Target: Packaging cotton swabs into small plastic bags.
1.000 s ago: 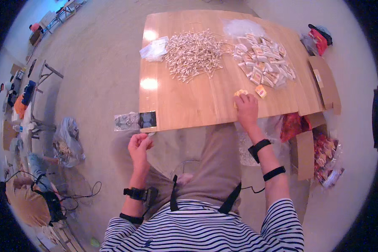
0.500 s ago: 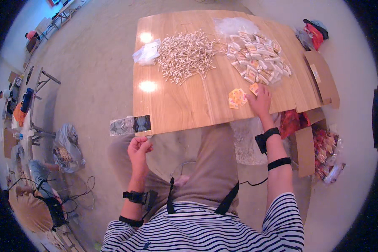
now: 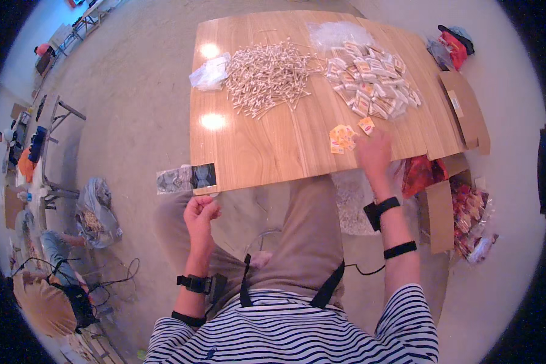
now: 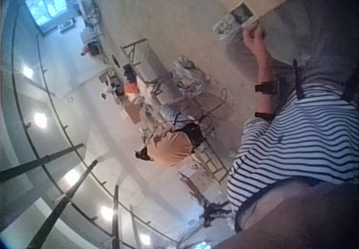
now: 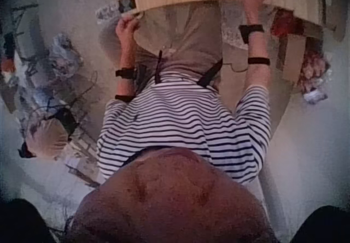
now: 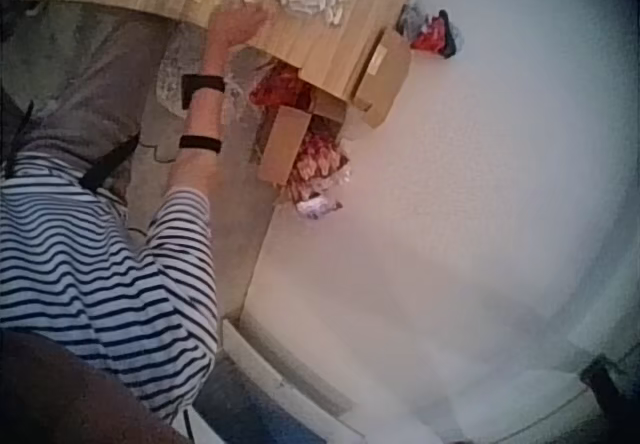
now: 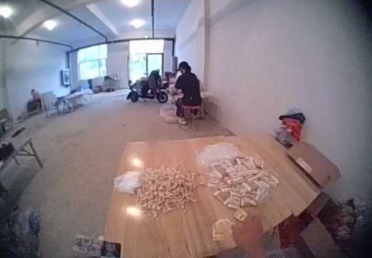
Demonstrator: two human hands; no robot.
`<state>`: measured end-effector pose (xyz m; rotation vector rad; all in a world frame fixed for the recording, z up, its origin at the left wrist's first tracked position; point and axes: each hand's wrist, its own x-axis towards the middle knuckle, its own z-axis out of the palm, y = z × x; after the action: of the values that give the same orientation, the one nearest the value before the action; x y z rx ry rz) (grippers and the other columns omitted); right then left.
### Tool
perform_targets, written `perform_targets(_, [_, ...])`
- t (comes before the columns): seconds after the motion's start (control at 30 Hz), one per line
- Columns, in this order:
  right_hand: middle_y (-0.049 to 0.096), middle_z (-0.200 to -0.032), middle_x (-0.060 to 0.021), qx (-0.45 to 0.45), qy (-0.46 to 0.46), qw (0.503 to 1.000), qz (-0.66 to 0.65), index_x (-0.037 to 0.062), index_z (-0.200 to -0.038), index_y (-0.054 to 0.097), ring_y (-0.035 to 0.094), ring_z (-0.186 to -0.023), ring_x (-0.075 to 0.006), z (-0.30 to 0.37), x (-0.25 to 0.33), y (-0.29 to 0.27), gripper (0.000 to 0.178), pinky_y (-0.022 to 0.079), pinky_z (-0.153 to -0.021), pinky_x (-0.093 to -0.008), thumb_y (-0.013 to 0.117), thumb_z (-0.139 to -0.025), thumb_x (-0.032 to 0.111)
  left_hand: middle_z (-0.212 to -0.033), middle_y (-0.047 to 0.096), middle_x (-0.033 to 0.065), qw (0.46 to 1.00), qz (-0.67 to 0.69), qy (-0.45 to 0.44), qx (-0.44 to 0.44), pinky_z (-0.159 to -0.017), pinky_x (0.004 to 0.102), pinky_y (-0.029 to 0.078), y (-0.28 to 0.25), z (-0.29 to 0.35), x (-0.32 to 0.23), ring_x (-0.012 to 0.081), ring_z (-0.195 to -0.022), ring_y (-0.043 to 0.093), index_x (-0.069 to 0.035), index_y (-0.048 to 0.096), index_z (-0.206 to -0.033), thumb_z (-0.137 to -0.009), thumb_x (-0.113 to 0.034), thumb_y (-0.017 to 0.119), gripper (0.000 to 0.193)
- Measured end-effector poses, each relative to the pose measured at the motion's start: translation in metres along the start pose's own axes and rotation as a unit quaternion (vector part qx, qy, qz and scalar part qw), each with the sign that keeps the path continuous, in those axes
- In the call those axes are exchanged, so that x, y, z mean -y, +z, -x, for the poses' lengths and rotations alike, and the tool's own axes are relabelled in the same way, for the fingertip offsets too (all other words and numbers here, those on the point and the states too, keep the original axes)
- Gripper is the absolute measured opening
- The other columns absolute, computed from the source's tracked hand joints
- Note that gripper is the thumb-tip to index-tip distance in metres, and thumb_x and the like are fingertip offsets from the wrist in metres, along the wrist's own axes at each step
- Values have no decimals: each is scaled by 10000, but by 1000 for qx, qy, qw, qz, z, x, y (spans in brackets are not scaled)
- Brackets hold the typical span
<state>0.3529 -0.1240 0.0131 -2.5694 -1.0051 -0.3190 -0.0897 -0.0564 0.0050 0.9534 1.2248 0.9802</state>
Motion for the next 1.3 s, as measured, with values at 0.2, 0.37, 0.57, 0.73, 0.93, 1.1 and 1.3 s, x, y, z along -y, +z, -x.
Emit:
perform_targets(0.2, [585,-1149,-201,57,-42,997,36,7,-1271,561,554,-1096,-357,38,37,4,788,473,-930,-479,810,-687,475,-788,640,33,1000,-14,-1,8,-630,270,514,1,3,-1,132,-689,618,-43,619,-944,-853,-72,680,113])
perform_targets(0.37, [576,-1159,-216,13,-76,997,-14,24,-1272,550,527,-1101,-391,26,27,19,736,469,-921,-473,786,-692,410,-803,640,30,1000,-9,3,12,-641,273,523,2,1,-6,132,-697,622,-40,628,-956,-852,-83,680,124])
perform_targets(0.57, [608,-1076,-172,102,-99,990,-13,44,-1143,615,563,-1051,-368,19,48,6,564,492,-910,-474,762,-700,359,-776,635,31,1000,11,-13,-2,-640,246,498,-2,5,-11,103,-676,600,-29,594,-932,-833,-17,652,115])
perform_targets(0.73, [606,-1079,-174,59,-141,986,-59,31,-1048,635,561,-1045,-378,17,30,9,450,490,-901,-471,758,-708,299,-773,637,24,1000,-2,-5,-1,-638,243,493,-1,-1,-15,94,-670,589,-33,600,-932,-826,-17,652,119])
perform_targets(0.93, [610,-1061,-191,50,-175,983,-10,17,-1035,641,558,-1043,-390,-2,35,20,382,476,-909,-478,731,-728,225,-774,612,9,998,-44,35,-1,-653,234,481,2,-13,-15,79,-694,571,-23,612,-932,-826,-16,660,116])
perform_targets(1.1, [622,-1059,-185,38,-304,945,-116,24,-1050,642,569,-1033,-374,-12,119,49,322,473,-921,-477,672,-758,157,-781,594,-11,983,-148,95,44,-715,238,478,24,-23,-3,74,-744,558,-17,616,-944,-832,-33,690,134])
perform_targets(1.3, [609,-1060,-137,53,-386,911,-133,66,-1096,648,560,-1056,-340,-35,202,78,326,479,-918,-458,677,-776,124,-875,628,6,969,-216,83,88,-766,242,492,42,-28,-29,77,-838,583,-19,616,-1000,-841,-46,692,179])
